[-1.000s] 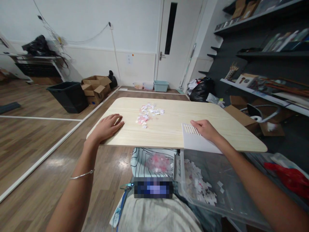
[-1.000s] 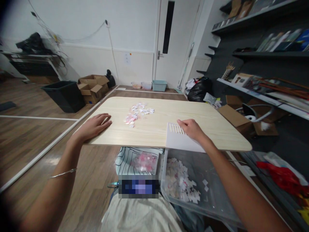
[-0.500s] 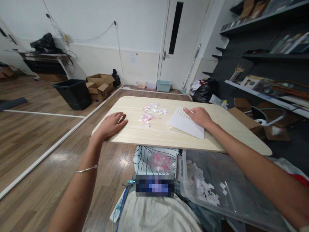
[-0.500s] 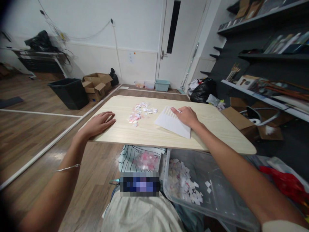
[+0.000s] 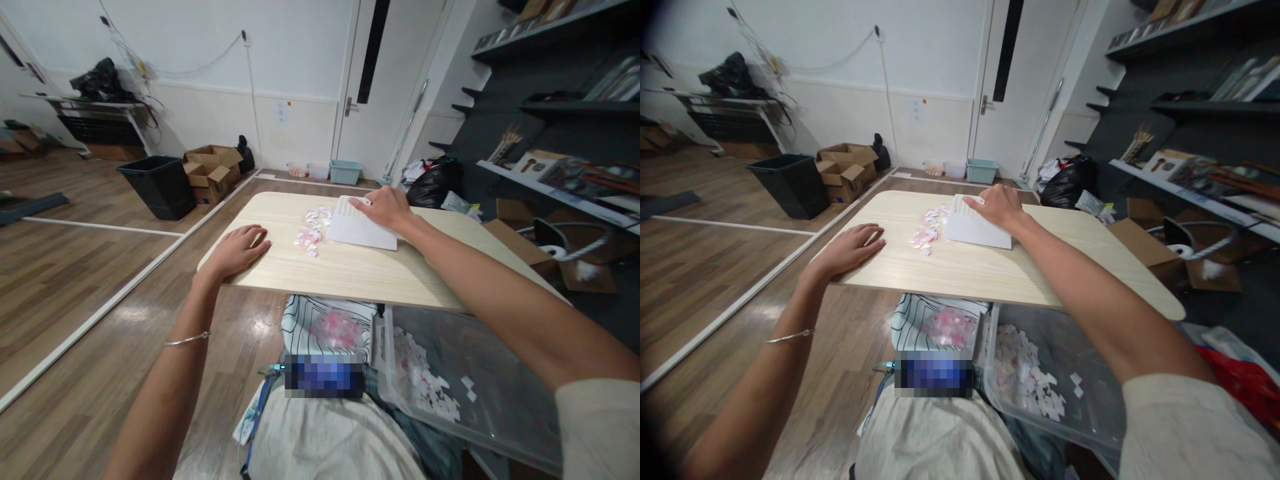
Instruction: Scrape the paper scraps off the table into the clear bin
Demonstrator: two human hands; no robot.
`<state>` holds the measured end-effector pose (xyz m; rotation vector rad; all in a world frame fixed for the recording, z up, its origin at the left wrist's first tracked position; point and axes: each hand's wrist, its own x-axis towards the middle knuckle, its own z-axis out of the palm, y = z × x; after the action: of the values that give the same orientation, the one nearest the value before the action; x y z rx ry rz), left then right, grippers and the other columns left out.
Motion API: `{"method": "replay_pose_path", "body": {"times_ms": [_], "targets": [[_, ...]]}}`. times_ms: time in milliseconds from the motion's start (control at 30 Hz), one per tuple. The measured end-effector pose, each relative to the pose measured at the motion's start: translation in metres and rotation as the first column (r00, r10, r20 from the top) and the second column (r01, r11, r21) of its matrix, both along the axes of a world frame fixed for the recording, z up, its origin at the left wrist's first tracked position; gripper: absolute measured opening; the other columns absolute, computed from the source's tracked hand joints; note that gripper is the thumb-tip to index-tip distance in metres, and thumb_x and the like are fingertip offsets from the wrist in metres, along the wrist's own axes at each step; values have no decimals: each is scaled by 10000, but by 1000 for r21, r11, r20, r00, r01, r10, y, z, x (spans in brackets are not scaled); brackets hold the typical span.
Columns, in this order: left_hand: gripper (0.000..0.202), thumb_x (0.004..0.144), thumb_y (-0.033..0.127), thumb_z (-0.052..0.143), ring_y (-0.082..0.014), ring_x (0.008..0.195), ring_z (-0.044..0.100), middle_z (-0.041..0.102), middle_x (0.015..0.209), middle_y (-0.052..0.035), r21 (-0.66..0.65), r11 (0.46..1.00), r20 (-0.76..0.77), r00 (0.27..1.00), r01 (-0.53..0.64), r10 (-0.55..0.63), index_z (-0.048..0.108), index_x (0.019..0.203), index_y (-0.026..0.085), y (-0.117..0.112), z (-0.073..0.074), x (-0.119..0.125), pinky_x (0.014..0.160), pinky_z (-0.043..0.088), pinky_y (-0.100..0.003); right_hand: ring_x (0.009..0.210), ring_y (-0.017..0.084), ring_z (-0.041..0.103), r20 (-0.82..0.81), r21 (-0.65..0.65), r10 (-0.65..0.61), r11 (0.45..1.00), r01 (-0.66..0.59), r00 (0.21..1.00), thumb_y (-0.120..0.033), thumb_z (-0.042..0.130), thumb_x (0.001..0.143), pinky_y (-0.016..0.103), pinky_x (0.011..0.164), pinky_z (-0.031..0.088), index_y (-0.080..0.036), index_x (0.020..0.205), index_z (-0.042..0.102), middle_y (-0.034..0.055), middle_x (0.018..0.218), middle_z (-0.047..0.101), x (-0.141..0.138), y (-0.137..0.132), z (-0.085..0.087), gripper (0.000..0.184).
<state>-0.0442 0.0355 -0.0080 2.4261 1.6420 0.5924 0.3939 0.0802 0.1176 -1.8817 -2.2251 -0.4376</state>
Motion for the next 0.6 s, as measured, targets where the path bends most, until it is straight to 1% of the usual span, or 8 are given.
{"method": "replay_pose_path", "body": {"times_ms": [67, 167, 233, 300, 367, 433, 533, 600], "targets": [[721, 1210, 744, 511, -445, 1727, 687, 742, 1865, -189, -3, 1000, 0, 1000, 1, -1, 811, 1627, 238, 0, 0, 0, 1477, 524, -605, 993, 373, 827, 10, -4, 66, 998, -66, 998, -829, 534, 1245, 429, 863, 465, -216, 844, 900, 172, 916, 892, 8, 0, -4, 819], [709, 1212, 745, 514, -440, 1726, 679, 747, 1859, -173, 2, 1000, 3, 1000, 8, -8, 817, 1624, 254, 1, -1, -1, 1474, 526, -604, 881, 326, 762, 2, -11, 141, 990, -141, 990, -788, 567, 1226, 419, 820, 397, -265, 658, 705, 123, 740, 767, 24, -6, -10, 784], [696, 1209, 746, 521, -437, 1719, 679, 754, 1852, -162, 6, 1000, 6, 1000, 5, -5, 824, 1614, 268, 1, -2, -1, 1469, 530, -601, 839, 307, 726, -18, -24, 156, 987, -156, 988, -767, 596, 1215, 414, 807, 373, -289, 606, 584, 98, 675, 693, 33, -12, -12, 775], [690, 1202, 748, 528, -443, 1712, 682, 759, 1845, -162, 8, 1000, 12, 1000, 1, -1, 831, 1599, 271, 1, -2, -1, 1464, 534, -604, 832, 299, 717, -47, -49, 146, 988, -148, 988, -768, 616, 1215, 408, 810, 379, -294, 599, 540, 84, 660, 667, 39, -19, -12, 781], [688, 1195, 759, 535, -445, 1709, 685, 765, 1835, -162, 9, 1000, 18, 1000, -3, 3, 837, 1581, 276, 1, -2, 0, 1461, 536, -597, 872, 313, 749, -79, -79, 101, 991, -107, 992, -796, 629, 1218, 406, 832, 418, -286, 613, 586, 93, 698, 712, 43, -27, -10, 793], [685, 1191, 771, 539, -440, 1706, 686, 772, 1826, -154, 7, 1000, 21, 1000, -7, 7, 841, 1570, 286, 1, -2, 0, 1460, 536, -589, 974, 357, 812, -112, -91, 13, 996, -23, 994, -831, 629, 1220, 415, 875, 482, -271, 676, 717, 130, 811, 815, 46, -34, -6, 785], [684, 1193, 769, 535, -435, 1707, 681, 772, 1829, -149, 3, 1000, 19, 1000, -6, 6, 838, 1573, 288, 1, -2, 0, 1463, 529, -591, 1179, 440, 867, -156, -84, -171, 984, 159, 973, -832, 622, 1228, 452, 962, 572, -229, 925, 935, 218, 1078, 939, 54, -43, -2, 744], [694, 1197, 765, 528, -434, 1716, 673, 760, 1844, -159, 1, 1000, 16, 1000, -1, 1, 831, 1583, 275, 1, -1, -1, 1471, 520, -591, 1266, 472, 872, -154, -99, -272, 961, 259, 950, -811, 620, 1236, 477, 1007, 604, -182, 1093, 992, 280, 1211, 953, 59, -50, -2, 745]]}}
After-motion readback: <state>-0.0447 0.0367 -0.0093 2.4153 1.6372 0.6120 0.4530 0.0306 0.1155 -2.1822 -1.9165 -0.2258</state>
